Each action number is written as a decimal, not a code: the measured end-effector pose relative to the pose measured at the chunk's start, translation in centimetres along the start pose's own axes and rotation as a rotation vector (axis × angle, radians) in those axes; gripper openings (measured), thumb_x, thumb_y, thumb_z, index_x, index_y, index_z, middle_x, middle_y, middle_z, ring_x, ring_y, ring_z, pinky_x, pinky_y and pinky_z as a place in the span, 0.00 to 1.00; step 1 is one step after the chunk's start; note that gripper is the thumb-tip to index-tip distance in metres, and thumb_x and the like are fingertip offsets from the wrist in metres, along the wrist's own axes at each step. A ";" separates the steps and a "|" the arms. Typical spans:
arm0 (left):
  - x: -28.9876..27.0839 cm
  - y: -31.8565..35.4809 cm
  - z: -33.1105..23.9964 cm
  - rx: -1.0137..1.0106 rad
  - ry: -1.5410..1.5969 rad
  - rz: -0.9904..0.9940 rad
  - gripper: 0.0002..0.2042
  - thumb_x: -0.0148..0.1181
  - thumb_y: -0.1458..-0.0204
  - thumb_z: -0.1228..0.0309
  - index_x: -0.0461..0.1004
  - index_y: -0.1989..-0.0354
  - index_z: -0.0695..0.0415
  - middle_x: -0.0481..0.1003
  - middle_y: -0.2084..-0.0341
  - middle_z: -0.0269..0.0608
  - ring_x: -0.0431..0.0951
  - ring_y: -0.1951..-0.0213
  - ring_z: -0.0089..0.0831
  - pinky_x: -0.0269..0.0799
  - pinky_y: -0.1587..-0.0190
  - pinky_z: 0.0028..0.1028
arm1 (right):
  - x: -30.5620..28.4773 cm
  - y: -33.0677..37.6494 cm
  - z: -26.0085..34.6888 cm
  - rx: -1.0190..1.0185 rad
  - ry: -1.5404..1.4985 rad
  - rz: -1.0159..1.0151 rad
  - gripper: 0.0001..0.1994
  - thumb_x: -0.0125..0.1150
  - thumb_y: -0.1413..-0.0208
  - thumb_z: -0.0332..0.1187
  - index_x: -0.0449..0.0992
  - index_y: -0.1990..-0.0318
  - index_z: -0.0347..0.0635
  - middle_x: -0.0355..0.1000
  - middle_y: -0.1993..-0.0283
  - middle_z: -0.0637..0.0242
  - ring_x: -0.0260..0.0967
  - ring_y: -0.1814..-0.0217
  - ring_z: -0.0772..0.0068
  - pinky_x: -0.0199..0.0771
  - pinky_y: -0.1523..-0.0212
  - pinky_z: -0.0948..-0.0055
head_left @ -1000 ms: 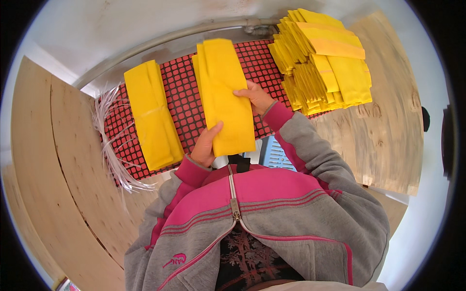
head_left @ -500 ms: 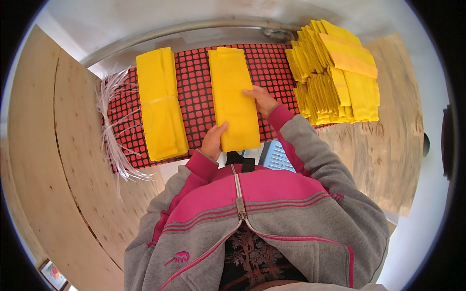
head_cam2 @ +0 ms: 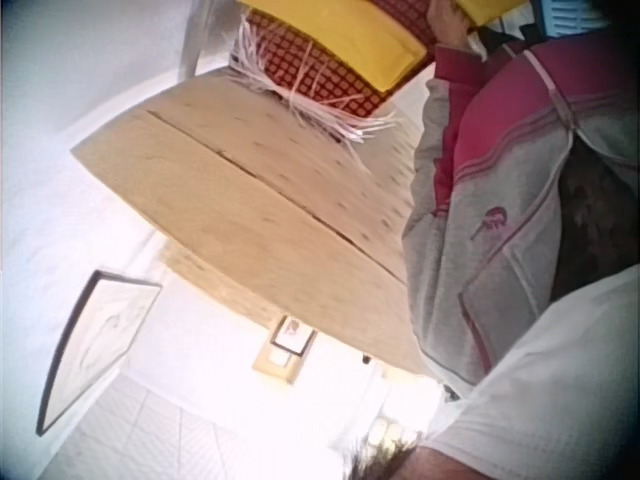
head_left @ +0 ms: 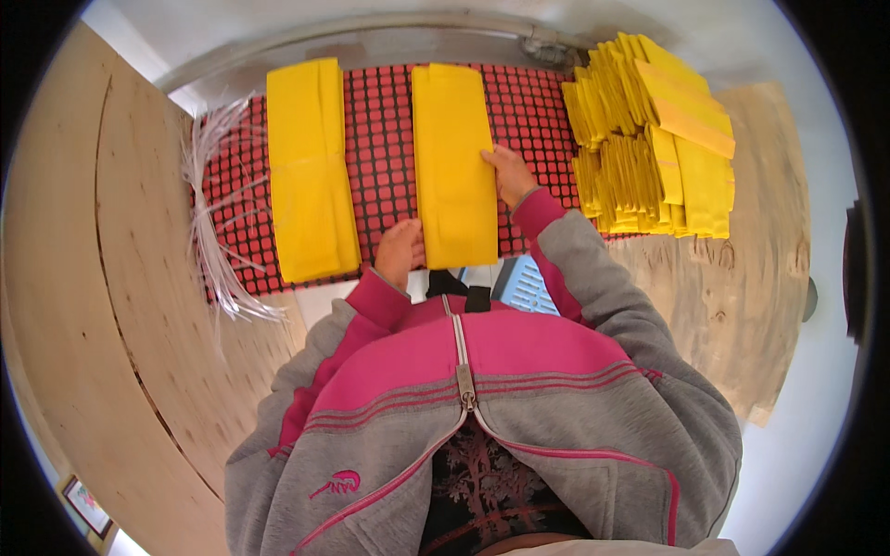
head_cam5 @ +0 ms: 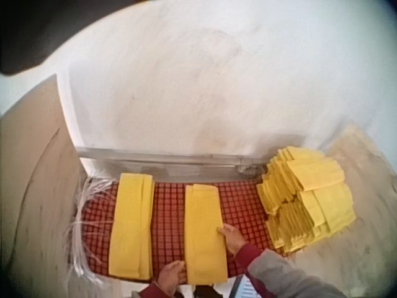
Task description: The person folds yellow fabric pieces on a red and black checkered mat, stacks them, and ties a bundle with a white string. The person repeats the folding and stacking process throughout the clip.
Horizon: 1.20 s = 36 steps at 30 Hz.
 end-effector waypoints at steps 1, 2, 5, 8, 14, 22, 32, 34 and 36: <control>-0.6 0.1 0.0 -0.001 -0.010 -0.034 0.15 0.44 0.36 0.60 0.70 0.53 0.59 0.76 0.60 0.39 0.78 0.60 0.29 0.74 0.57 0.27 | 0.0 -0.2 0.0 -0.030 0.000 0.022 0.14 0.46 0.35 0.33 0.68 0.47 0.33 0.73 0.52 0.60 0.72 0.52 0.69 0.74 0.52 0.71; -1.1 0.2 0.1 -0.015 -0.015 -0.065 0.16 0.43 0.36 0.60 0.69 0.53 0.59 0.76 0.59 0.41 0.78 0.59 0.30 0.74 0.56 0.27 | -0.1 -0.4 0.0 -0.047 -0.003 0.031 0.13 0.46 0.34 0.34 0.68 0.49 0.34 0.73 0.54 0.61 0.72 0.54 0.70 0.74 0.54 0.72; -2.0 1.3 0.7 -0.001 -0.009 -0.074 0.17 0.43 0.36 0.60 0.70 0.54 0.63 0.76 0.58 0.46 0.78 0.57 0.32 0.74 0.54 0.27 | -0.6 -0.4 -0.8 0.011 -0.029 0.047 0.13 0.48 0.35 0.33 0.70 0.50 0.34 0.74 0.54 0.61 0.74 0.56 0.70 0.75 0.57 0.72; -2.3 1.9 1.2 -0.036 0.022 -0.084 0.17 0.43 0.36 0.61 0.69 0.54 0.65 0.76 0.57 0.47 0.78 0.55 0.34 0.74 0.51 0.29 | -0.9 -0.3 -0.8 0.017 0.050 -0.009 0.13 0.50 0.36 0.33 0.71 0.50 0.34 0.75 0.55 0.61 0.75 0.58 0.70 0.76 0.59 0.72; -2.1 2.9 2.3 -0.099 -0.063 -0.092 0.11 0.50 0.39 0.66 0.70 0.57 0.61 0.77 0.59 0.43 0.79 0.57 0.30 0.74 0.57 0.26 | -1.1 1.1 0.2 0.047 0.424 -0.096 0.09 0.54 0.39 0.35 0.73 0.59 0.38 0.72 0.65 0.69 0.70 0.67 0.79 0.75 0.61 0.76; -1.0 2.9 3.4 -0.072 -0.169 -0.030 0.08 0.58 0.43 0.69 0.71 0.59 0.59 0.78 0.66 0.38 0.80 0.67 0.25 0.72 0.66 0.20 | -1.8 3.0 0.0 0.081 0.460 -0.144 0.07 0.57 0.40 0.34 0.74 0.60 0.42 0.74 0.62 0.70 0.73 0.61 0.78 0.75 0.57 0.74; -2.0 2.2 4.5 -0.126 -0.303 -0.080 0.10 0.56 0.42 0.63 0.73 0.64 0.57 0.78 0.73 0.36 0.74 0.79 0.20 0.66 0.76 0.19 | -2.7 2.3 -1.0 0.047 0.463 -0.127 0.07 0.60 0.41 0.35 0.74 0.62 0.42 0.74 0.65 0.70 0.72 0.64 0.79 0.74 0.60 0.78; -2.2 2.1 4.6 -0.122 -0.301 -0.080 0.10 0.57 0.43 0.62 0.73 0.65 0.57 0.77 0.74 0.35 0.73 0.80 0.19 0.65 0.78 0.19 | -2.9 2.0 -1.2 0.041 0.468 -0.111 0.07 0.60 0.41 0.35 0.74 0.63 0.42 0.74 0.66 0.70 0.70 0.66 0.80 0.73 0.63 0.79; -2.4 2.0 4.7 -0.116 -0.299 -0.077 0.10 0.57 0.43 0.62 0.73 0.65 0.57 0.77 0.75 0.35 0.72 0.81 0.19 0.65 0.78 0.19 | -3.0 1.8 -1.3 0.028 0.467 -0.092 0.08 0.61 0.42 0.36 0.75 0.64 0.42 0.73 0.67 0.71 0.69 0.68 0.81 0.71 0.65 0.80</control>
Point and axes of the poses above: each hand's wrist, its own y-axis away from the middle knuckle, its own x-axis out of the palm, z = x × y, the point moved 6 cm from there along -y, towards the middle knuckle
